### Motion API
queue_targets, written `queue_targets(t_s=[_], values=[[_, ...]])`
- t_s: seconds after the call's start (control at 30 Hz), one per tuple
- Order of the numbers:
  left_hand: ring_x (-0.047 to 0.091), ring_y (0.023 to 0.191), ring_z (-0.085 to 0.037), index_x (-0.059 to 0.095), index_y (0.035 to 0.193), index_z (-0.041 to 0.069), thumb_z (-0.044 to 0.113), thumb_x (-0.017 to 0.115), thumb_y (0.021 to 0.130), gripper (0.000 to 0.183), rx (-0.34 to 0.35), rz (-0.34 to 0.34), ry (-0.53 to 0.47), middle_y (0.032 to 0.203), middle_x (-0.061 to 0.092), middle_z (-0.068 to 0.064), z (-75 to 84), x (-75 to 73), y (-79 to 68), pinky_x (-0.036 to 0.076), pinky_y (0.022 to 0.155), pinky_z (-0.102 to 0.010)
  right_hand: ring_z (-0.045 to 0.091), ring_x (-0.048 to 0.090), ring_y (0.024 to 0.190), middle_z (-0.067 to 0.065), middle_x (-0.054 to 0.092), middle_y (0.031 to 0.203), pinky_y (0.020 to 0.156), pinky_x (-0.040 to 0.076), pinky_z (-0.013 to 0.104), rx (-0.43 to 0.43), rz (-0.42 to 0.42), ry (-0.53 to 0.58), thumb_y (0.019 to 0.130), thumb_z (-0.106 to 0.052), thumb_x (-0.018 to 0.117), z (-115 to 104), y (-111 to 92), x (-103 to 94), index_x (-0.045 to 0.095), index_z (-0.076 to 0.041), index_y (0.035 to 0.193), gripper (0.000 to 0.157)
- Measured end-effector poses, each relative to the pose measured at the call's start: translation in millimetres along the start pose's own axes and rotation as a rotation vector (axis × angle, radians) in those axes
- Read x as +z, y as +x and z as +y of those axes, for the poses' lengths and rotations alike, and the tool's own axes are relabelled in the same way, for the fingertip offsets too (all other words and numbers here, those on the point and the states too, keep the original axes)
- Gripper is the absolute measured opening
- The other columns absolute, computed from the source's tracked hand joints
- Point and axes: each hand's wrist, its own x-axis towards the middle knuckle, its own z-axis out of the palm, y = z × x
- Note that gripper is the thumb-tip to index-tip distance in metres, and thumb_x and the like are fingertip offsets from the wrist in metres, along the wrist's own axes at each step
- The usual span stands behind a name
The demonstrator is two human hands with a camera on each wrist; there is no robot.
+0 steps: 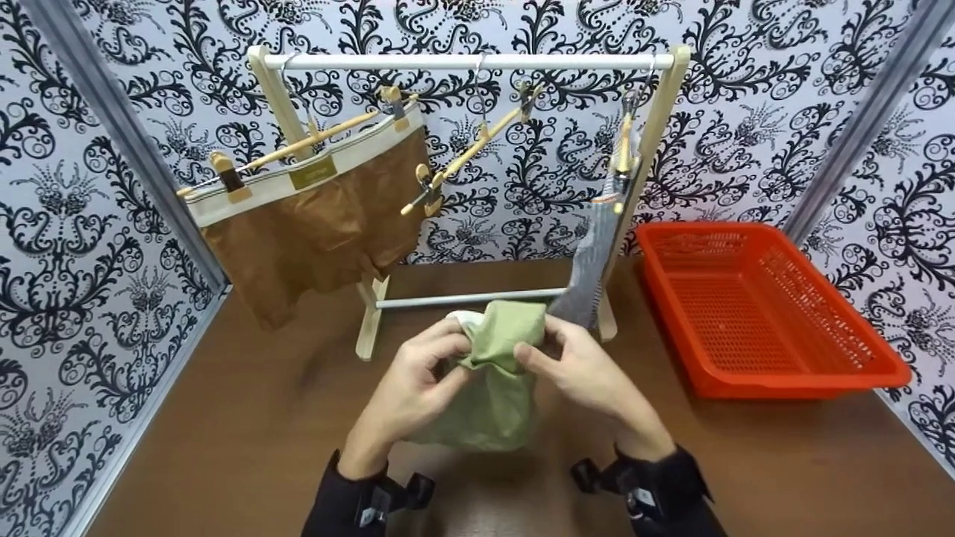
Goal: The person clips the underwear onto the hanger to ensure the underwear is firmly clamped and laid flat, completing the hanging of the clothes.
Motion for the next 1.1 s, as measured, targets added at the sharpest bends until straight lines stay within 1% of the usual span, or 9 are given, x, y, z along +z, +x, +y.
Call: queue_targets(t_s=[0.17, 0.33, 0.43, 0.53, 0.63, 0.73, 0.9, 1.03, 1.1], values=[[0.059, 0.108, -0.021, 0.069, 0.089, 0.007, -0.011, 0.068, 0.079, 0.021, 0.110, -0.041, 0.200, 0.115, 0.064, -0.004, 0.2, 3.2, 0.1, 0.049, 0.095, -0.035, 0.026, 0.064, 0.108, 0.017, 0.066, 0.120, 0.093, 0.053, 0.034, 0.031, 0.086, 0.125, 0.089, -0.049, 0.075, 1.0, 2.2, 8.1, 0.054, 0.006, 0.137, 0.076], [0.057, 0.109, -0.023, 0.069, 0.089, 0.007, -0.008, 0.069, 0.080, 0.018, 0.198, -0.059, 0.325, 0.116, 0.063, -0.005, 3.5, 6.0, 1.4, 0.046, 0.096, -0.036, 0.029, 0.065, 0.100, 0.015, 0.069, 0.113, 0.086, 0.056, 0.036, 0.029, 0.167, 0.170, 0.093, -0.026, 0.076, -0.5, 1.7, 7.8, 0.063, -0.001, 0.133, 0.049], [0.057, 0.108, -0.023, 0.070, 0.090, 0.007, -0.008, 0.069, 0.081, 0.018, 0.207, -0.061, 0.351, 0.116, 0.063, -0.006, 3.6, 7.6, 2.1, 0.046, 0.096, -0.036, 0.026, 0.065, 0.092, 0.013, 0.070, 0.104, 0.081, 0.056, 0.034, 0.047, 0.220, 0.163, 0.092, -0.014, 0.075, -1.3, 2.5, 8.0, 0.069, 0.000, 0.120, 0.031], [0.058, 0.109, -0.023, 0.071, 0.094, 0.008, -0.006, 0.070, 0.081, 0.019, 0.185, -0.054, 0.352, 0.119, 0.063, -0.007, 2.3, 8.8, 1.5, 0.047, 0.096, -0.036, 0.024, 0.065, 0.088, 0.012, 0.070, 0.100, 0.078, 0.056, 0.032, 0.040, 0.270, 0.172, 0.091, -0.010, 0.076, -2.1, 2.9, 7.6, 0.071, 0.001, 0.112, 0.024], [0.058, 0.114, -0.021, 0.071, 0.107, 0.008, 0.002, 0.074, 0.086, 0.023, 0.092, -0.048, 0.295, 0.126, 0.062, -0.006, -1.4, 9.6, 0.1, 0.049, 0.097, -0.036, 0.023, 0.064, 0.082, 0.014, 0.069, 0.097, 0.071, 0.056, 0.031, -0.005, 0.321, 0.182, 0.091, -0.008, 0.076, -3.4, 2.0, 5.8, 0.072, 0.000, 0.110, 0.021], [0.060, 0.114, -0.019, 0.064, 0.128, 0.006, 0.014, 0.071, 0.095, 0.034, -0.075, -0.046, 0.160, 0.131, 0.059, -0.006, -7.7, 10.3, -1.7, 0.052, 0.095, -0.035, 0.024, 0.064, 0.081, 0.015, 0.068, 0.098, 0.068, 0.056, 0.031, -0.066, 0.361, 0.195, 0.092, -0.005, 0.074, -4.7, 1.1, 3.0, 0.071, 0.000, 0.111, 0.020], [0.062, 0.113, -0.018, 0.044, 0.151, 0.011, 0.024, 0.060, 0.104, 0.051, -0.356, -0.072, -0.074, 0.136, 0.058, -0.007, -18.4, 13.7, -5.9, 0.055, 0.092, -0.036, 0.026, 0.062, 0.093, 0.014, 0.068, 0.106, 0.082, 0.052, 0.031, -0.124, 0.390, 0.214, 0.092, 0.000, 0.072, -5.1, 0.4, -0.3, 0.069, 0.001, 0.110, 0.019], [0.065, 0.108, -0.022, 0.046, 0.148, 0.012, 0.019, 0.067, 0.100, 0.053, -0.435, -0.164, -0.253, 0.125, 0.063, -0.007, -25.3, 21.4, -8.5, 0.057, 0.088, -0.040, 0.025, 0.060, 0.100, 0.013, 0.067, 0.108, 0.089, 0.049, 0.031, -0.160, 0.390, 0.210, 0.091, 0.003, 0.071, -3.7, 0.2, 0.2, 0.067, 0.003, 0.109, 0.019], [0.067, 0.102, -0.021, 0.055, 0.137, 0.008, 0.015, 0.068, 0.098, 0.041, -0.452, -0.170, -0.291, 0.116, 0.066, -0.006, -27.4, 25.3, -8.5, 0.057, 0.086, -0.037, 0.024, 0.060, 0.102, 0.013, 0.066, 0.108, 0.091, 0.049, 0.032, -0.175, 0.388, 0.213, 0.091, 0.003, 0.071, -3.6, 0.0, 0.1, 0.066, 0.004, 0.110, 0.020]])
